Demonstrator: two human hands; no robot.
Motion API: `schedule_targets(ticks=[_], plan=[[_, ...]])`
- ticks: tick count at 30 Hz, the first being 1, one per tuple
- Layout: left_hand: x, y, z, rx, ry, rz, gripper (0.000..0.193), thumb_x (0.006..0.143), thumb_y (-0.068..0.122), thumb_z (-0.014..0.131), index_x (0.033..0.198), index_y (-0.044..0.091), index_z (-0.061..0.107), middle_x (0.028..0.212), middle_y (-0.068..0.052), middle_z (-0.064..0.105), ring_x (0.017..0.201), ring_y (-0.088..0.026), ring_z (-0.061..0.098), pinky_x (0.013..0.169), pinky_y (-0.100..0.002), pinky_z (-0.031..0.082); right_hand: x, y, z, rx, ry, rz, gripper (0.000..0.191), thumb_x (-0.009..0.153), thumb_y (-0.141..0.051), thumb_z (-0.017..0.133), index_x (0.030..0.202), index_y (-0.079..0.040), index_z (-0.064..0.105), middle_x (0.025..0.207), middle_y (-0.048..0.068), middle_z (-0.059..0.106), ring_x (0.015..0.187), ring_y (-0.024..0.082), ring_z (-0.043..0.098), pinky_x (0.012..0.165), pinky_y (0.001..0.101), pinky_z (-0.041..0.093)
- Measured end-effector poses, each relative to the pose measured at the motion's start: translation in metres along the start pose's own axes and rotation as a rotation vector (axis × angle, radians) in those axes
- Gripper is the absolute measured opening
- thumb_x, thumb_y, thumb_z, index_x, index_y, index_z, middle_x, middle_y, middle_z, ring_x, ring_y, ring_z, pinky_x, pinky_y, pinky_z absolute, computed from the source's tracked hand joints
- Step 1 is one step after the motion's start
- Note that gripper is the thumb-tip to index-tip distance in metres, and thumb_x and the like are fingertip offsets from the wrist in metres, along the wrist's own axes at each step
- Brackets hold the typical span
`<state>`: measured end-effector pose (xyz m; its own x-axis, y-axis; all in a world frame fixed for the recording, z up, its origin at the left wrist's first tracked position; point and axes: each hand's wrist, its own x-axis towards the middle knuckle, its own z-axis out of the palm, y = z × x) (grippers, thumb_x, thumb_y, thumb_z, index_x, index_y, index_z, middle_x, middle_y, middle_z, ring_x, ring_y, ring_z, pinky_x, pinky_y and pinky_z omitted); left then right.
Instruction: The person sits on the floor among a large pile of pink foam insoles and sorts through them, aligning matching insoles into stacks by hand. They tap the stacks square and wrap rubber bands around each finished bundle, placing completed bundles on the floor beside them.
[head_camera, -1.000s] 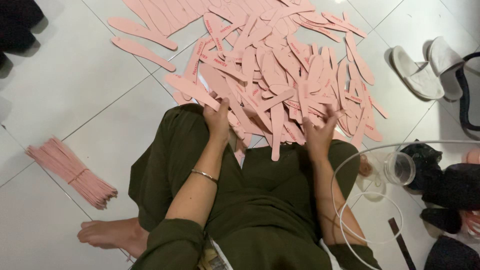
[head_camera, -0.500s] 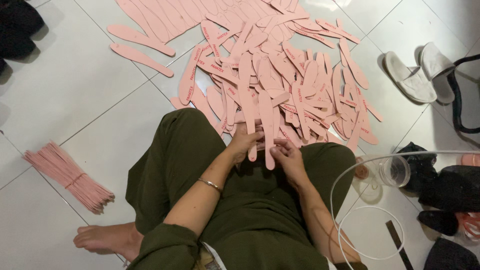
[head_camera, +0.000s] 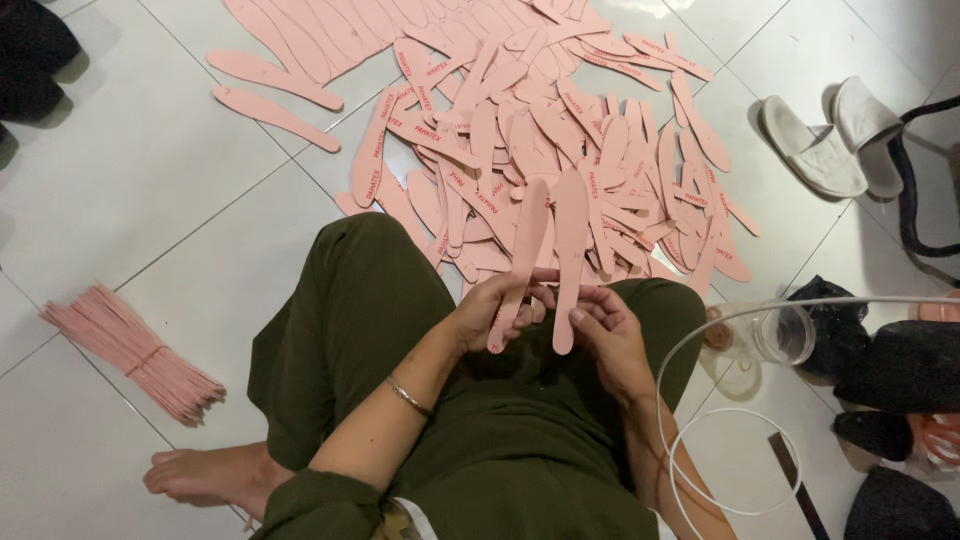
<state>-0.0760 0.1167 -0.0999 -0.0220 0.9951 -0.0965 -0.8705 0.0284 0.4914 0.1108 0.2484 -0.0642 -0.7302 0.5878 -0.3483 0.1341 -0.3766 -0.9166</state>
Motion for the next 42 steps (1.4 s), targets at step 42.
schedule_targets(ticks=[42], plan=[[-0.02,-0.021,0.006,-0.165,0.034,-0.113,0.045,0.1,0.024,0.055,0.136,-0.004,0.056,0.112,-0.024,0.073,0.085,-0.025,0.078,0.072,-0.033,0.066,-0.003,-0.068,0.007,-1.32,0.258,-0.756,0.025,0.085,-0.003,0.057,0.099,-0.014,0.075,0.094,0.004,0.067,0.102,0.027,0.057,0.104,0.0445,0.035]])
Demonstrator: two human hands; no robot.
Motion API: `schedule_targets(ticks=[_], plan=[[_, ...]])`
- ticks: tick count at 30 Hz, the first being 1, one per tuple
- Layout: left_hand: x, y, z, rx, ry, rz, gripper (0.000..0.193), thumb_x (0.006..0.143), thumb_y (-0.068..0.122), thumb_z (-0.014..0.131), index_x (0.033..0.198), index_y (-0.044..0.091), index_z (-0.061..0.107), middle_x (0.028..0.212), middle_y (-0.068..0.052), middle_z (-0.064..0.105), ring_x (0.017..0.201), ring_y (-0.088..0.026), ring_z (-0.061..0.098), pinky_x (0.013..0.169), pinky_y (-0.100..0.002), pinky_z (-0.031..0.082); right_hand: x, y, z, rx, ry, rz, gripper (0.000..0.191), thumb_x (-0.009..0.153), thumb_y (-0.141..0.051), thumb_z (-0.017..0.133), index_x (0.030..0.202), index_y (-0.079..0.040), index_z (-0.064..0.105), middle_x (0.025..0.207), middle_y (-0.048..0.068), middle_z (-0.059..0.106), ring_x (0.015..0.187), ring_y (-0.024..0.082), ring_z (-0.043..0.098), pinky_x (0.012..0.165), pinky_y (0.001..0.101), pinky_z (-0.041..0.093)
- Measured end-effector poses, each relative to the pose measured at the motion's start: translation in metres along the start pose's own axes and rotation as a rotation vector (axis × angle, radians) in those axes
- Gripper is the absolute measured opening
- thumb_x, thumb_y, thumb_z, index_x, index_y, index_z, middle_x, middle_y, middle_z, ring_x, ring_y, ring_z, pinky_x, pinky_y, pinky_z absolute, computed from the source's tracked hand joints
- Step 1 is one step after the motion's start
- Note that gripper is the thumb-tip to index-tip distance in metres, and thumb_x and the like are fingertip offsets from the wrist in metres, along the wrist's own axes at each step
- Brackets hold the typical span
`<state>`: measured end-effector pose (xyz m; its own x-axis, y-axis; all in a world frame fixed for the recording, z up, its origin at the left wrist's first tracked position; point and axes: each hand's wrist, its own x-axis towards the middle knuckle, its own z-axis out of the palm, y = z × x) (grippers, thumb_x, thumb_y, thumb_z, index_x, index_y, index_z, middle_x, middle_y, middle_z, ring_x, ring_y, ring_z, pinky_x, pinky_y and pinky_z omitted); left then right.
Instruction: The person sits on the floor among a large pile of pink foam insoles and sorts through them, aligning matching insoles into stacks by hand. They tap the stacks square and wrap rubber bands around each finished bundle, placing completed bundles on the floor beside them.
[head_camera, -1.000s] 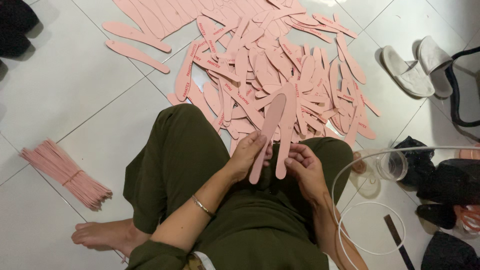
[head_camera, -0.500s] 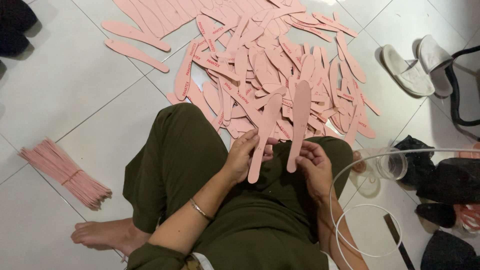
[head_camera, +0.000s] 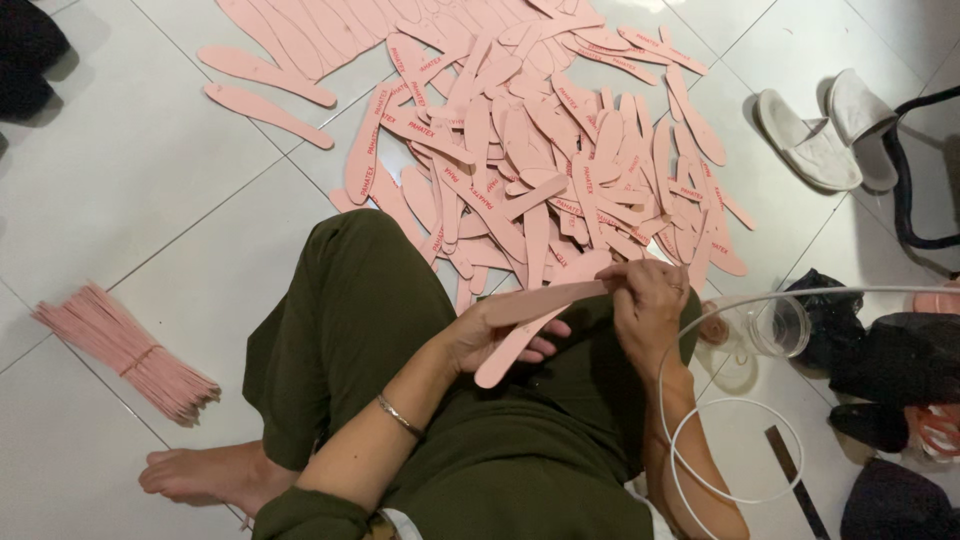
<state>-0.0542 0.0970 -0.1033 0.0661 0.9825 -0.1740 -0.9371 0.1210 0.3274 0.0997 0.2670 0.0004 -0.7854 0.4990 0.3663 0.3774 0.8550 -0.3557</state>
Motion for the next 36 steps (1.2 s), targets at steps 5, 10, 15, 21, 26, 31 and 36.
schedule_targets(ticks=[5,10,15,21,26,31,36], plan=[[0.005,0.004,-0.014,0.367,-0.059,-0.055,0.04,0.101,0.011,0.06,0.136,-0.007,0.059,0.101,-0.018,0.075,0.065,-0.013,0.069,0.06,-0.027,0.06,0.003,-0.001,0.002,0.038,-0.176,-0.043,0.037,0.086,-0.009,0.062,0.122,-0.009,0.073,0.095,0.009,0.064,0.094,0.028,0.056,0.093,0.0475,0.036],[0.001,0.014,-0.016,0.435,-0.055,-0.149,0.044,0.1,0.017,0.057,0.139,-0.002,0.06,0.091,-0.014,0.076,0.06,-0.011,0.068,0.055,-0.023,0.058,-0.011,0.02,0.027,0.356,-0.376,-0.091,0.028,0.079,-0.005,0.059,0.105,-0.007,0.071,0.1,0.015,0.057,0.094,0.028,0.058,0.081,0.0395,0.051],[-0.009,0.024,-0.01,0.113,-0.114,-0.119,0.055,0.103,0.025,0.057,0.142,-0.014,0.051,0.107,-0.024,0.075,0.07,-0.018,0.072,0.064,-0.027,0.061,-0.034,0.053,0.053,0.593,-0.502,0.3,0.018,0.089,-0.009,0.059,0.103,-0.001,0.065,0.087,0.01,0.061,0.077,0.022,0.058,0.07,0.0348,0.048],[0.008,0.012,-0.012,0.472,0.101,0.199,0.057,0.095,0.012,0.064,0.149,0.004,0.048,0.127,0.001,0.068,0.104,-0.01,0.07,0.095,-0.029,0.059,-0.047,0.058,0.075,0.98,-0.464,0.567,0.031,0.095,-0.015,0.061,0.123,-0.002,0.064,0.097,0.002,0.069,0.083,0.01,0.062,0.073,0.0275,0.051],[0.034,-0.014,-0.034,0.632,0.254,0.292,0.034,0.1,0.015,0.063,0.13,0.0,0.064,0.109,-0.001,0.071,0.095,-0.008,0.068,0.084,-0.027,0.059,-0.054,0.04,0.09,0.987,-0.483,0.498,0.031,0.097,-0.013,0.065,0.123,0.003,0.067,0.104,0.005,0.073,0.092,0.011,0.065,0.082,0.0269,0.054],[0.037,-0.021,-0.065,0.717,0.441,0.353,0.027,0.103,0.018,0.06,0.119,-0.001,0.069,0.09,-0.001,0.07,0.075,-0.01,0.061,0.064,-0.026,0.05,-0.055,0.035,0.086,1.087,-0.471,0.578,0.03,0.096,-0.011,0.059,0.124,-0.001,0.065,0.106,0.005,0.074,0.095,0.012,0.069,0.085,0.0271,0.056],[0.03,-0.011,-0.07,0.774,0.425,0.355,0.026,0.099,0.017,0.062,0.117,0.001,0.071,0.093,0.0,0.073,0.079,-0.006,0.064,0.07,-0.023,0.054,-0.037,0.026,0.056,0.559,-0.162,0.244,0.043,0.094,0.001,0.056,0.135,-0.008,0.066,0.119,0.009,0.069,0.102,0.017,0.067,0.091,0.0299,0.054]])
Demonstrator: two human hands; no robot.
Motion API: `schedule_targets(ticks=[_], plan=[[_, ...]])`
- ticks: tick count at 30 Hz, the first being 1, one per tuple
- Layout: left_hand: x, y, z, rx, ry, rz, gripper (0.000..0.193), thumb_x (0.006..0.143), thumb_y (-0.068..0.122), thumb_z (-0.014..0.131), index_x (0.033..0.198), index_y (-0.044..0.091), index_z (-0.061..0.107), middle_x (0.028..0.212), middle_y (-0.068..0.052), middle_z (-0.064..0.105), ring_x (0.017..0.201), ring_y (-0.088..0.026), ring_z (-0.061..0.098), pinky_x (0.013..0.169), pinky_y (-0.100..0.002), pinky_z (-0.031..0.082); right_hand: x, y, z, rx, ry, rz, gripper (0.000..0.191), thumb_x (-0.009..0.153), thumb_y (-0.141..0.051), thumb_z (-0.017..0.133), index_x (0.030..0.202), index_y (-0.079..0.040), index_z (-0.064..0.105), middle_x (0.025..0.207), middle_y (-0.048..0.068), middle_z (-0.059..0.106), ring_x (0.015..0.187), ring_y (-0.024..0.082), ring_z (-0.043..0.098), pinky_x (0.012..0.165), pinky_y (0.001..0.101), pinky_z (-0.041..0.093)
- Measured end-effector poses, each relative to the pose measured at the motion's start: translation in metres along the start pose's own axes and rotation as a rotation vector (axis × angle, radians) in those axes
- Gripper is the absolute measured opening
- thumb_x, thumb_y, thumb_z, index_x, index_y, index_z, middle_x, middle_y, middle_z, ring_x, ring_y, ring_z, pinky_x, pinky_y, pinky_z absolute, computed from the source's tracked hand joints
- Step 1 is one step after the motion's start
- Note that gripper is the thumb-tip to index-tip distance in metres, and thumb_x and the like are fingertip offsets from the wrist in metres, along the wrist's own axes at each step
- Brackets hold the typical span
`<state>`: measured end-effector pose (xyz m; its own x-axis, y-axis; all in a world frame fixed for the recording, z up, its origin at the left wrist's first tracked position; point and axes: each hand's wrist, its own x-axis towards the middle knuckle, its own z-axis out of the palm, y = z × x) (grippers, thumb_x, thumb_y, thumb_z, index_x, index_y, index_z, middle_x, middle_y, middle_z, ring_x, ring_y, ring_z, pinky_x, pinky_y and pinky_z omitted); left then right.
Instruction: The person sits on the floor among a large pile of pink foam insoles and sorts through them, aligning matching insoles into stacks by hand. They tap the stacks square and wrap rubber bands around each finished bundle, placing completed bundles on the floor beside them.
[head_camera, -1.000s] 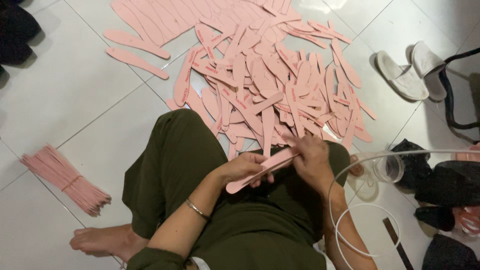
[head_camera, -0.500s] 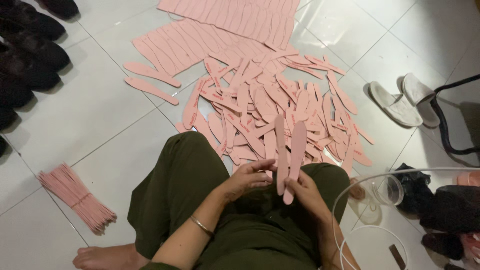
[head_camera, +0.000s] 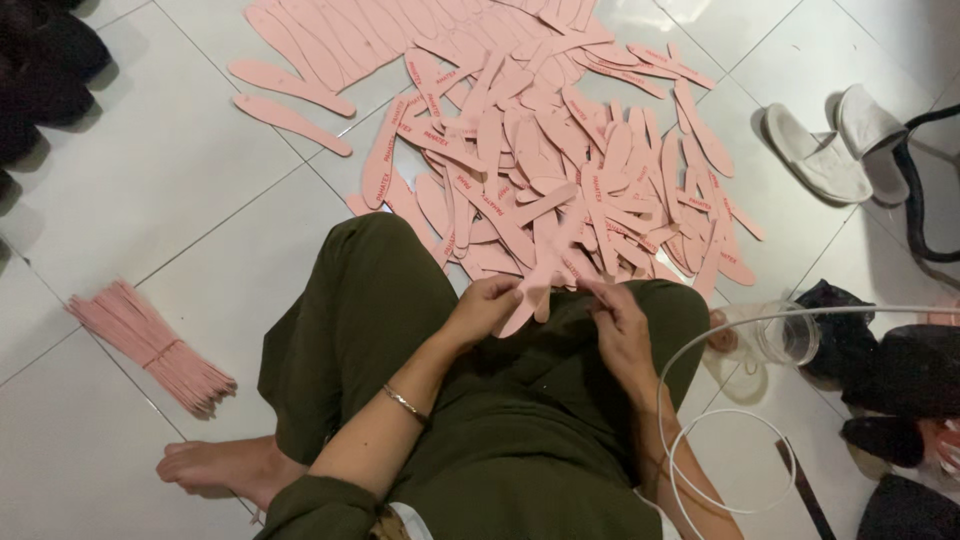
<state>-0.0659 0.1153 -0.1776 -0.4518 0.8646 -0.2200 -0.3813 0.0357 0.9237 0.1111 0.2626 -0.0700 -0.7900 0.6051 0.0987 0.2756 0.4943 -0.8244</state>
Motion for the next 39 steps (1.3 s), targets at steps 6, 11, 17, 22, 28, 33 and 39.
schedule_targets(ticks=[6,11,17,22,28,33,39], plan=[[-0.006,0.009,-0.009,0.053,-0.376,-0.149,0.026,0.093,0.009,0.067,0.117,0.0,0.073,0.098,-0.003,0.075,0.084,-0.006,0.066,0.075,-0.022,0.055,0.008,-0.028,-0.015,-0.286,-0.138,0.077,0.049,0.084,-0.004,0.066,0.131,-0.016,0.068,0.132,0.012,0.052,0.087,0.022,0.065,0.075,0.0335,0.056],[-0.006,0.029,-0.029,-0.195,-0.282,-0.196,0.037,0.091,0.007,0.06,0.123,-0.005,0.077,0.094,-0.012,0.075,0.075,-0.016,0.064,0.065,-0.029,0.053,0.005,-0.003,-0.017,0.092,-0.42,0.016,0.031,0.095,-0.01,0.066,0.125,-0.006,0.072,0.105,0.004,0.074,0.094,0.014,0.068,0.082,0.0288,0.054],[-0.013,0.054,-0.015,-0.746,-0.143,-0.181,0.058,0.096,0.049,0.048,0.129,0.001,0.06,0.115,-0.008,0.073,0.104,-0.02,0.071,0.087,-0.034,0.06,-0.013,0.02,0.004,0.353,-0.348,0.427,0.024,0.1,-0.021,0.066,0.116,-0.002,0.064,0.085,0.004,0.062,0.071,0.012,0.057,0.06,0.0273,0.049],[-0.01,0.035,0.01,-0.529,-0.207,-0.09,0.051,0.104,0.049,0.051,0.131,0.007,0.058,0.119,-0.005,0.068,0.108,-0.016,0.066,0.092,-0.035,0.054,-0.017,0.005,0.038,0.422,-0.287,0.374,0.034,0.097,-0.023,0.064,0.127,-0.008,0.058,0.095,0.001,0.065,0.077,0.005,0.06,0.064,0.0224,0.052],[-0.001,0.021,0.006,-0.581,-0.123,-0.03,0.051,0.111,0.044,0.053,0.134,-0.001,0.057,0.115,-0.014,0.069,0.104,-0.023,0.067,0.093,-0.04,0.057,-0.012,-0.024,0.033,0.563,-0.258,0.531,0.044,0.1,-0.031,0.053,0.136,-0.01,0.038,0.099,0.004,0.063,0.064,0.014,0.059,0.055,0.0263,0.048],[-0.004,0.038,0.005,-0.572,-0.095,-0.103,0.06,0.105,0.046,0.047,0.147,0.003,0.051,0.122,-0.013,0.068,0.112,-0.024,0.068,0.096,-0.042,0.058,-0.01,-0.034,0.023,0.724,-0.261,0.514,0.04,0.106,-0.029,0.039,0.139,-0.007,0.042,0.096,0.011,0.064,0.064,0.017,0.06,0.059,0.0294,0.053],[-0.003,0.045,0.008,-0.656,-0.132,-0.069,0.061,0.105,0.048,0.045,0.147,0.003,0.05,0.125,-0.015,0.067,0.118,-0.029,0.067,0.099,-0.046,0.057,-0.011,-0.028,0.025,0.818,-0.319,0.533,0.043,0.107,-0.024,0.04,0.146,-0.007,0.043,0.096,0.012,0.062,0.077,0.018,0.064,0.069,0.032,0.056]])
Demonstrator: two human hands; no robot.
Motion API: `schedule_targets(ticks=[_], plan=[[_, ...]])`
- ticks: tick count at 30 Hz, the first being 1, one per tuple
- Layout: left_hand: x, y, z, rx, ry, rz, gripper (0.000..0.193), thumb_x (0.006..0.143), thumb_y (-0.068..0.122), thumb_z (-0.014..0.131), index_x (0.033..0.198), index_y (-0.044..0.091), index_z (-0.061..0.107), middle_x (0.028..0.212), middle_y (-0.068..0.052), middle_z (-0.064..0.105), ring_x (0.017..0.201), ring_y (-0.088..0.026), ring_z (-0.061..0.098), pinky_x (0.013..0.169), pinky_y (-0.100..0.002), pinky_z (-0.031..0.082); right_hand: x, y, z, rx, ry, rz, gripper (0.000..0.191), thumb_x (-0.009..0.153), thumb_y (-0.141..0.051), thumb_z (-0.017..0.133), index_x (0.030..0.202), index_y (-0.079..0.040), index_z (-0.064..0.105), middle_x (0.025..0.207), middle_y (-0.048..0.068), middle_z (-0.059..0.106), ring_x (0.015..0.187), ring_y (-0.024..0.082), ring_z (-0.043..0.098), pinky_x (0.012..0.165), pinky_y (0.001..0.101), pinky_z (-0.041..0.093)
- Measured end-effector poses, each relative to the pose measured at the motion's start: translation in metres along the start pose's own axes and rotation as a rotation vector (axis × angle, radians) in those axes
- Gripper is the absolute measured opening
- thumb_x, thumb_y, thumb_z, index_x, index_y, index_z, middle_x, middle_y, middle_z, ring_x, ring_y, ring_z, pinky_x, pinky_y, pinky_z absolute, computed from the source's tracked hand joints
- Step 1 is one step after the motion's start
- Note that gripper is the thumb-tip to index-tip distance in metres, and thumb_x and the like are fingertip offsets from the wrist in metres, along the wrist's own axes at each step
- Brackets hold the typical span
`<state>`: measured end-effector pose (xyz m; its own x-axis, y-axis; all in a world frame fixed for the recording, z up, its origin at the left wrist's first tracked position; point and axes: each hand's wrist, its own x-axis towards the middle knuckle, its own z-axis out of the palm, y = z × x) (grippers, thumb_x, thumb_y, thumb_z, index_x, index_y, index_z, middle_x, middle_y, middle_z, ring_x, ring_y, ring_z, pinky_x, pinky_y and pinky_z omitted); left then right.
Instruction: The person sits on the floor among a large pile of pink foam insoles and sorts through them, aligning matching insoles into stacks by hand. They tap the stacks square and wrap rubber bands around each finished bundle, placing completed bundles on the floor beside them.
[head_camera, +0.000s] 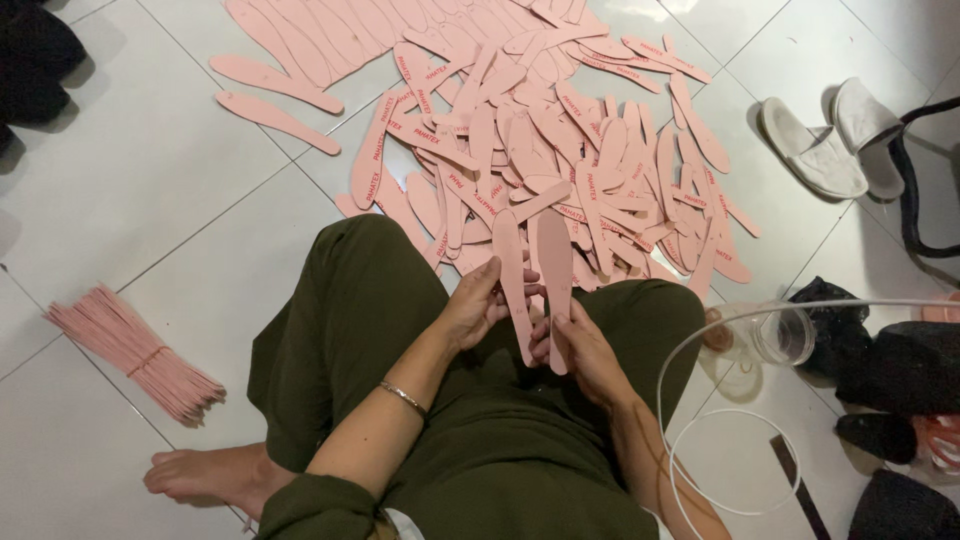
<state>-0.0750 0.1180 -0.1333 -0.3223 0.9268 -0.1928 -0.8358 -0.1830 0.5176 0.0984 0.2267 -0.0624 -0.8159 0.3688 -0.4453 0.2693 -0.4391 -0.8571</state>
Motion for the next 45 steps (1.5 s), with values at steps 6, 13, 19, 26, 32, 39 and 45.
schedule_targets(ticks=[6,13,19,26,32,39,45], plan=[[0.001,-0.001,-0.003,0.005,0.038,-0.017,0.061,0.106,0.047,0.046,0.147,0.002,0.05,0.121,-0.015,0.067,0.117,-0.029,0.066,0.1,-0.046,0.057,-0.001,-0.003,-0.005,0.073,-0.013,0.072,0.043,0.107,-0.028,0.035,0.141,-0.004,0.045,0.099,0.014,0.064,0.082,0.021,0.067,0.074,0.035,0.058],[0.001,0.003,0.001,0.038,0.065,-0.012,0.061,0.105,0.048,0.046,0.146,0.002,0.051,0.115,-0.014,0.069,0.109,-0.026,0.069,0.092,-0.042,0.061,0.002,-0.002,-0.009,0.21,-0.047,0.103,0.05,0.11,-0.034,0.03,0.123,0.008,0.055,0.098,0.018,0.068,0.085,0.026,0.07,0.081,0.0422,0.06],[0.0,0.002,-0.002,0.04,0.053,-0.006,0.063,0.103,0.049,0.052,0.146,0.003,0.051,0.114,-0.011,0.07,0.103,-0.024,0.071,0.087,-0.038,0.061,0.001,-0.002,-0.008,0.252,-0.125,0.086,0.048,0.109,-0.031,0.03,0.136,-0.001,0.056,0.095,0.016,0.068,0.083,0.025,0.071,0.08,0.0413,0.06],[0.004,-0.001,-0.004,0.018,0.066,-0.019,0.063,0.1,0.047,0.058,0.14,-0.001,0.053,0.115,-0.013,0.071,0.109,-0.026,0.07,0.092,-0.043,0.062,0.001,-0.005,0.001,0.172,-0.035,0.129,0.043,0.104,-0.028,0.04,0.131,0.001,0.058,0.112,0.008,0.073,0.082,0.021,0.066,0.075,0.0391,0.056],[0.003,-0.001,-0.004,0.023,0.083,-0.04,0.061,0.095,0.048,0.061,0.138,0.005,0.057,0.113,-0.008,0.071,0.11,-0.025,0.07,0.091,-0.041,0.062,0.009,0.014,-0.014,-0.012,0.055,0.057,0.03,0.104,-0.024,0.054,0.122,-0.002,0.064,0.1,0.003,0.07,0.086,0.01,0.066,0.08,0.0275,0.057],[0.0,-0.001,-0.004,0.016,-0.01,-0.047,0.05,0.092,0.046,0.067,0.12,0.005,0.062,0.107,-0.009,0.074,0.098,-0.019,0.072,0.088,-0.038,0.061,0.019,0.029,-0.019,-0.23,0.096,-0.051,0.025,0.103,-0.016,0.06,0.12,0.002,0.067,0.09,0.001,0.068,0.075,0.005,0.059,0.067,0.022,0.049],[0.0,0.004,0.001,-0.012,-0.008,0.001,0.05,0.1,0.04,0.07,0.13,0.001,0.06,0.115,-0.013,0.069,0.104,-0.023,0.069,0.093,-0.04,0.059,0.014,0.011,0.002,-0.152,0.151,-0.249,0.023,0.098,-0.008,0.065,0.118,0.004,0.059,0.097,0.004,0.071,0.085,0.009,0.066,0.075,0.023,0.055]])
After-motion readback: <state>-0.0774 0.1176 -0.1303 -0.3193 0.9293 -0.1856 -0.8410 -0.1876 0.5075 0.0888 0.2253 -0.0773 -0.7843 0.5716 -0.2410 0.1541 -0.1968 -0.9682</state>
